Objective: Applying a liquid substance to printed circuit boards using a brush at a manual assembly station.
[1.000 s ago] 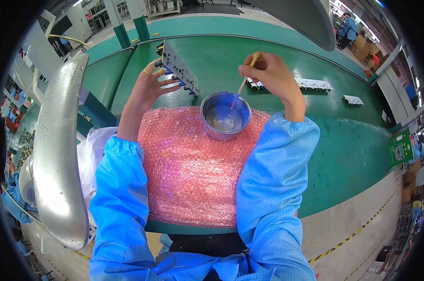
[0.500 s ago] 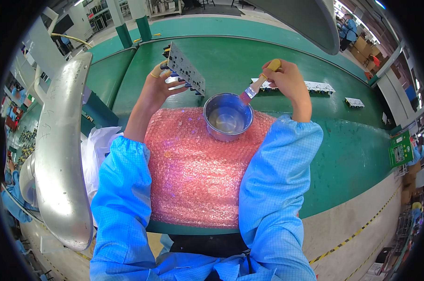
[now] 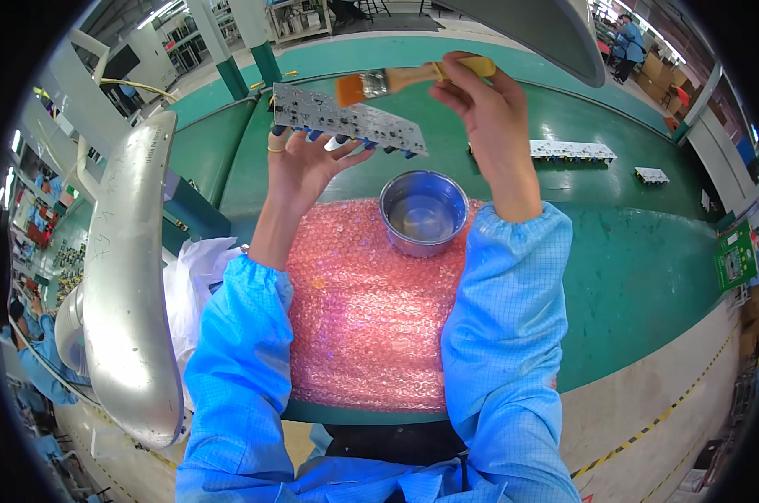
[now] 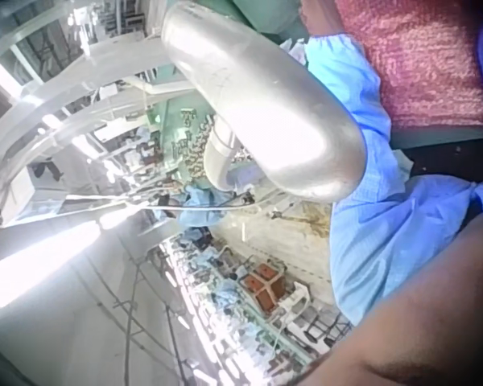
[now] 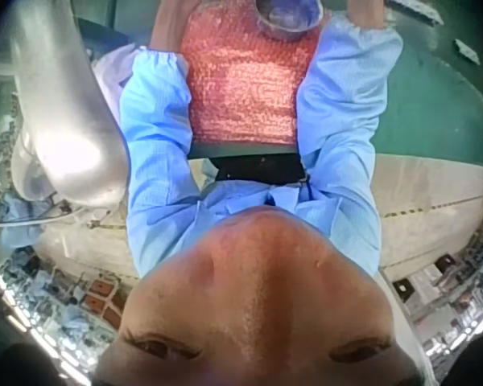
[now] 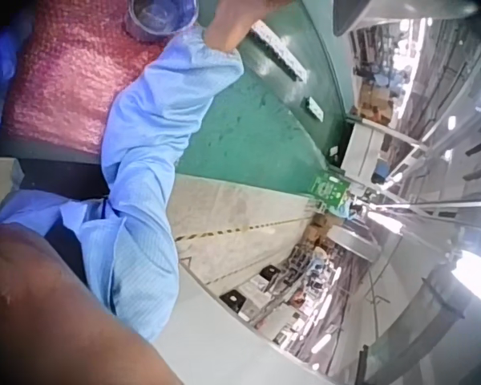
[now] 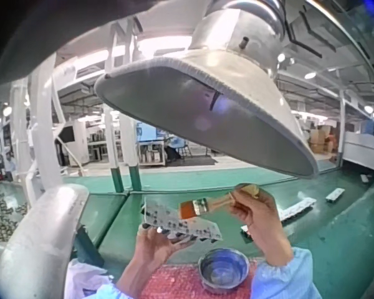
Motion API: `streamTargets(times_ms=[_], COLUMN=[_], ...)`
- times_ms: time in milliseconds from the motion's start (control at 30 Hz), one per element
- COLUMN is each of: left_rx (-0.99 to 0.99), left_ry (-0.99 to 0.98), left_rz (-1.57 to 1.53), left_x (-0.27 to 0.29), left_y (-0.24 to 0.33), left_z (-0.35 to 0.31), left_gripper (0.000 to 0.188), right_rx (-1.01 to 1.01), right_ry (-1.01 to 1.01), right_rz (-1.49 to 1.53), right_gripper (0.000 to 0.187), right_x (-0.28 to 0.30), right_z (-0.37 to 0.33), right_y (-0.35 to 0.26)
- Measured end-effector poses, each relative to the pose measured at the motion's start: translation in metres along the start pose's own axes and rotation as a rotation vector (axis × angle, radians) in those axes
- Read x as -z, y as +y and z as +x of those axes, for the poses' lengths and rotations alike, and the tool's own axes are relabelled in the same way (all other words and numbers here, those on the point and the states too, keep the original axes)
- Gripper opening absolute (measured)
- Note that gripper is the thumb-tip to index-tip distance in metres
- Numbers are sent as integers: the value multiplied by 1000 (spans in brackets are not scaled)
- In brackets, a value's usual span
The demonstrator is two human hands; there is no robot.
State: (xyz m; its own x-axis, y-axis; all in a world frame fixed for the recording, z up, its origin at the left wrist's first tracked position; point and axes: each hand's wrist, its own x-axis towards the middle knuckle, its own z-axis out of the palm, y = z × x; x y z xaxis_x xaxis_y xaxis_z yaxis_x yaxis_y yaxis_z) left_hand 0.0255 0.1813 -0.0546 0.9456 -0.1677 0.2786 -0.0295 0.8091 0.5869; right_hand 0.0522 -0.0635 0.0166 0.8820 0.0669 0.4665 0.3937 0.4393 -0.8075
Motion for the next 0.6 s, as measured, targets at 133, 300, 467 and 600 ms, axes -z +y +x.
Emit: streamTargets(times_ms=[133,300,467,600], left_rx=[-16,-31,-37,-45], left_ry=[-68,-95,-78,-132], left_rz=[19,41,68,74], left_x=[-14,-19,-17,-15], left_y=[-9,-10,-8,-10], left_z=[-2,-7,-8,-6], left_gripper=[68,70,71,74], right_rx=[-17,-62,-118,-112], right_ry=[-47,-112,-144,-140], right_rz=[122,129,92,2], right_gripper=[24,25,23,21], right_x=[-26,-38,-46,-38], right_z=[-10,-15,-17,-14], right_y=[3,11,13,16])
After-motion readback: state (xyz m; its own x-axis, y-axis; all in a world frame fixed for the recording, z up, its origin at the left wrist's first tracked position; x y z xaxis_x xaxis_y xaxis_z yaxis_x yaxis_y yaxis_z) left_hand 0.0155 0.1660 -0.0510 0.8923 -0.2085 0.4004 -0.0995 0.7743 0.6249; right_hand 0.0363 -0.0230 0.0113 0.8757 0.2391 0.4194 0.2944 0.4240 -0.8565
